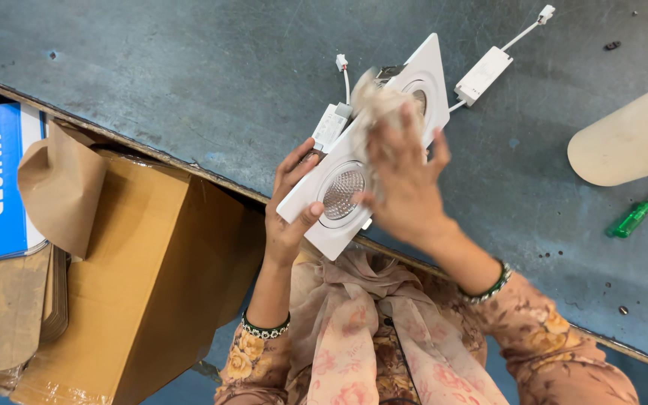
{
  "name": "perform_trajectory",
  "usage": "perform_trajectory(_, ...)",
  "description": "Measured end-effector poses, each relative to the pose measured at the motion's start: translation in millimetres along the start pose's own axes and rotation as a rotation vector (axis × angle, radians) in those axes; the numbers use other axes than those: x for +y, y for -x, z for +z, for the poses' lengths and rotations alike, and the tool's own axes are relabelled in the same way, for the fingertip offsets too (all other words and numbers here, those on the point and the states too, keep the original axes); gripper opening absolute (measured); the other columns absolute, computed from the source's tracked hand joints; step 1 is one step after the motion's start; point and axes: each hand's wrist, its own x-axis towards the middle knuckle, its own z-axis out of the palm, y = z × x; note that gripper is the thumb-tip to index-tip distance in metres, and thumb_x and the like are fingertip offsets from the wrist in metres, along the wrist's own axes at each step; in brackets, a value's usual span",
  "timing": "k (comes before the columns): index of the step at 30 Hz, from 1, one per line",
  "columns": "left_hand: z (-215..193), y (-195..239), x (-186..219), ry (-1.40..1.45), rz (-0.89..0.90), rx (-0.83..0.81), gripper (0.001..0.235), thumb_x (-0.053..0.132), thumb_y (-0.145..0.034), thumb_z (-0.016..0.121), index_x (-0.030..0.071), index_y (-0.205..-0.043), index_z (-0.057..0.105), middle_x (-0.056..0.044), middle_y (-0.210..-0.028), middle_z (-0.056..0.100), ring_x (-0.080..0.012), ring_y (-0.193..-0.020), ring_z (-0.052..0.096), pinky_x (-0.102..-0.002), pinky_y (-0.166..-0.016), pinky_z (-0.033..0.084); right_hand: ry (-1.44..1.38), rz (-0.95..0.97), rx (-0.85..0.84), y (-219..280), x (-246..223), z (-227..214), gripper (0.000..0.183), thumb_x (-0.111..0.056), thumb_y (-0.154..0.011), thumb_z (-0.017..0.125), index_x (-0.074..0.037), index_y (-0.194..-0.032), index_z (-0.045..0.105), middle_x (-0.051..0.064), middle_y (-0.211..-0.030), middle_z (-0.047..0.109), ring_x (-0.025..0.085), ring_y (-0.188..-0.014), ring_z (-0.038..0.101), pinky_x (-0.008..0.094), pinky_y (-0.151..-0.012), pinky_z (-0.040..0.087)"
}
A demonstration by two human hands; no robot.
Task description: The person removes a dual-lamp recessed light fixture from a plastic bag, wipes the fixture housing and lenses with a cloth and liquid from a bottle, and then places the fixture back into the plastic bag.
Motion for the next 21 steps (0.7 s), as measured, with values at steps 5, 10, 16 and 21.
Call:
perform_trajectory(5,-1,1,3,-0.057,0.002,-0.007,0.058,0.039,-0.099,0.069,0.002,-0.143,0.060,-0.020,-0.162,0.045,-0.0335,-0.153,0.044,-0.048,-0.130,0.035,0.113,0.248,0.016,-20,102,30,0.067,-0.019,-0.099,0.066,0.006,-0.158,0.046,0.021,-0.162,0.038,0.040,-0.161,0.015,0.060,-0.119,0.017)
perform_trajectory(10,0,1,4,-0.070,0.003,-0.002,0.057,0.038,-0.099,0.069,0.003,-0.143,0.060,-0.020,-0.161,0.045,-0.0343,-0.152,0.044,-0.049,-0.129,0.037,-1.303,0.464,0.538,-25,175,36,0.031,-0.020,-0.109,0.068,-0.003,-0.134,0.059,0.007,-0.127,0.064,0.017,-0.118,0.060,0.029,-0.105,0.053)
perform_trajectory(16,1,2,-1,-0.067,0.017,0.012,0.056,0.038,-0.099,0.068,0.004,-0.143,0.060,-0.020,-0.161,0.046,-0.0343,-0.153,0.045,-0.049,-0.128,0.038,-0.777,0.498,0.574,-4,131,5,0.019,-0.019,-0.114,0.074,-0.004,-0.123,0.067,0.000,-0.102,0.064,0.007,-0.089,0.052,0.023,-0.086,0.049)
perform_trajectory(21,2,3,-2,-0.046,0.011,0.019,0.056,0.037,-0.100,0.067,0.003,-0.144,0.060,-0.020,-0.161,0.045,-0.0336,-0.153,0.045,-0.049,-0.129,0.038,-0.483,0.057,0.328,-26,59,-6,0.026,0.006,-0.096,0.069,-0.001,-0.120,0.066,0.015,-0.128,0.063,0.023,-0.120,0.065,0.034,-0.091,0.061)
